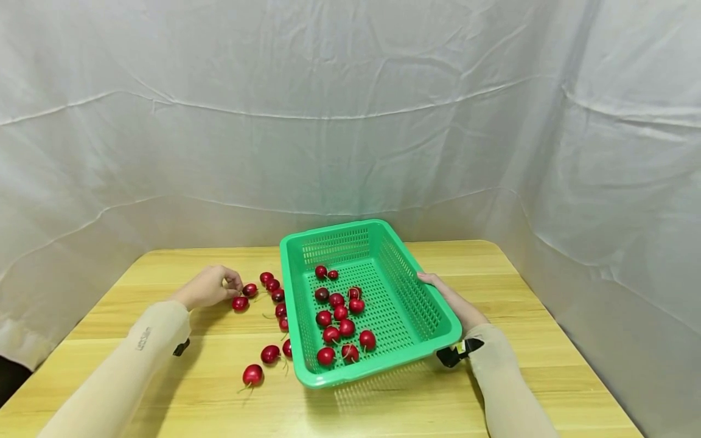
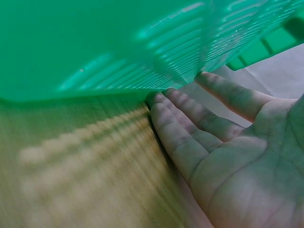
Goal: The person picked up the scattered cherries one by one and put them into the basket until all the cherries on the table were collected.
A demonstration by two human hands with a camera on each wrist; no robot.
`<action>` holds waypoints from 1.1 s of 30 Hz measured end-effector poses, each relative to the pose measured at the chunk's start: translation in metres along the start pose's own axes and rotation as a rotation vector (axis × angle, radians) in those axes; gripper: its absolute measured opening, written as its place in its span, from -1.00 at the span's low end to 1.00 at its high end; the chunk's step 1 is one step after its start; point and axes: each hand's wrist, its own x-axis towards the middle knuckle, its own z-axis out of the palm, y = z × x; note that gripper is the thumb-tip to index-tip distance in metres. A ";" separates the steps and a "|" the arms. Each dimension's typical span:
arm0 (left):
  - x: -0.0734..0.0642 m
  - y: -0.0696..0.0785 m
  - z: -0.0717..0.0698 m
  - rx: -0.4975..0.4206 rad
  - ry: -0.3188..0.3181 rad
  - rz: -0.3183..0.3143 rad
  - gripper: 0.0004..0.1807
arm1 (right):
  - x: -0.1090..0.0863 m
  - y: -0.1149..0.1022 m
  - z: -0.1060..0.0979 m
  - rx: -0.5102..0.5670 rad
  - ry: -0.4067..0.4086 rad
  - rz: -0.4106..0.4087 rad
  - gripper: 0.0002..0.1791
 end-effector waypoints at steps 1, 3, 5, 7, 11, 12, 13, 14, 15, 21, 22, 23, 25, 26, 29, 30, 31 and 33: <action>-0.001 0.000 0.000 -0.001 0.000 0.004 -0.87 | 0.000 0.000 0.000 -0.001 0.002 0.002 0.04; -0.003 -0.001 -0.001 -0.012 -0.004 0.009 -0.88 | 0.000 0.000 0.000 0.004 0.005 0.007 0.04; -0.005 -0.003 -0.003 -0.029 -0.009 0.014 -0.90 | 0.000 0.000 0.001 0.011 0.011 0.015 0.04; -0.008 -0.006 -0.005 -0.048 -0.009 0.011 -0.93 | 0.000 0.000 0.001 0.012 0.008 0.014 0.04; -0.012 -0.012 -0.011 -0.079 -0.009 0.006 -0.96 | 0.000 -0.001 0.000 0.008 -0.008 -0.001 0.02; -0.013 -0.013 -0.013 -0.087 -0.009 -0.002 -0.96 | 0.000 -0.001 0.000 0.004 -0.010 -0.004 0.02; -0.014 -0.013 -0.015 -0.102 -0.010 -0.008 -0.96 | 0.000 -0.001 0.000 0.005 -0.007 -0.002 0.02; -0.015 -0.014 -0.017 -0.114 -0.010 -0.014 -0.97 | 0.000 -0.001 0.000 0.006 -0.003 0.000 0.02; -0.017 -0.014 -0.019 -0.130 -0.011 -0.025 -0.97 | 0.000 -0.001 0.000 0.004 0.001 0.002 0.02; -0.023 -0.014 -0.033 -0.199 -0.006 -0.044 -0.92 | 0.000 -0.001 0.000 -0.002 0.008 0.000 0.03; -0.023 -0.015 -0.035 -0.203 -0.001 -0.037 -0.91 | 0.000 -0.001 0.000 0.001 0.004 -0.002 0.02; -0.024 -0.015 -0.037 -0.203 0.007 -0.034 -0.91 | 0.000 -0.001 0.000 0.006 -0.004 -0.004 0.02; -0.025 -0.016 -0.040 -0.202 0.020 -0.028 -0.89 | -0.001 -0.001 0.000 0.017 -0.022 -0.003 0.02; -0.025 -0.017 -0.041 -0.205 0.026 -0.027 -0.88 | -0.001 0.000 0.000 0.023 -0.032 0.000 0.01; -0.026 -0.015 -0.046 -0.213 0.043 -0.028 -0.87 | -0.001 0.000 0.000 0.039 -0.050 0.012 0.01; -0.026 -0.013 -0.048 -0.219 0.046 -0.026 -0.86 | -0.001 0.000 -0.001 0.038 -0.052 0.013 0.02; -0.026 -0.011 -0.049 -0.224 0.052 -0.025 -0.86 | 0.000 0.001 -0.001 0.037 -0.051 0.016 0.02; -0.026 -0.005 -0.052 -0.227 0.063 -0.020 -0.85 | 0.000 0.001 -0.001 0.026 -0.041 0.016 0.03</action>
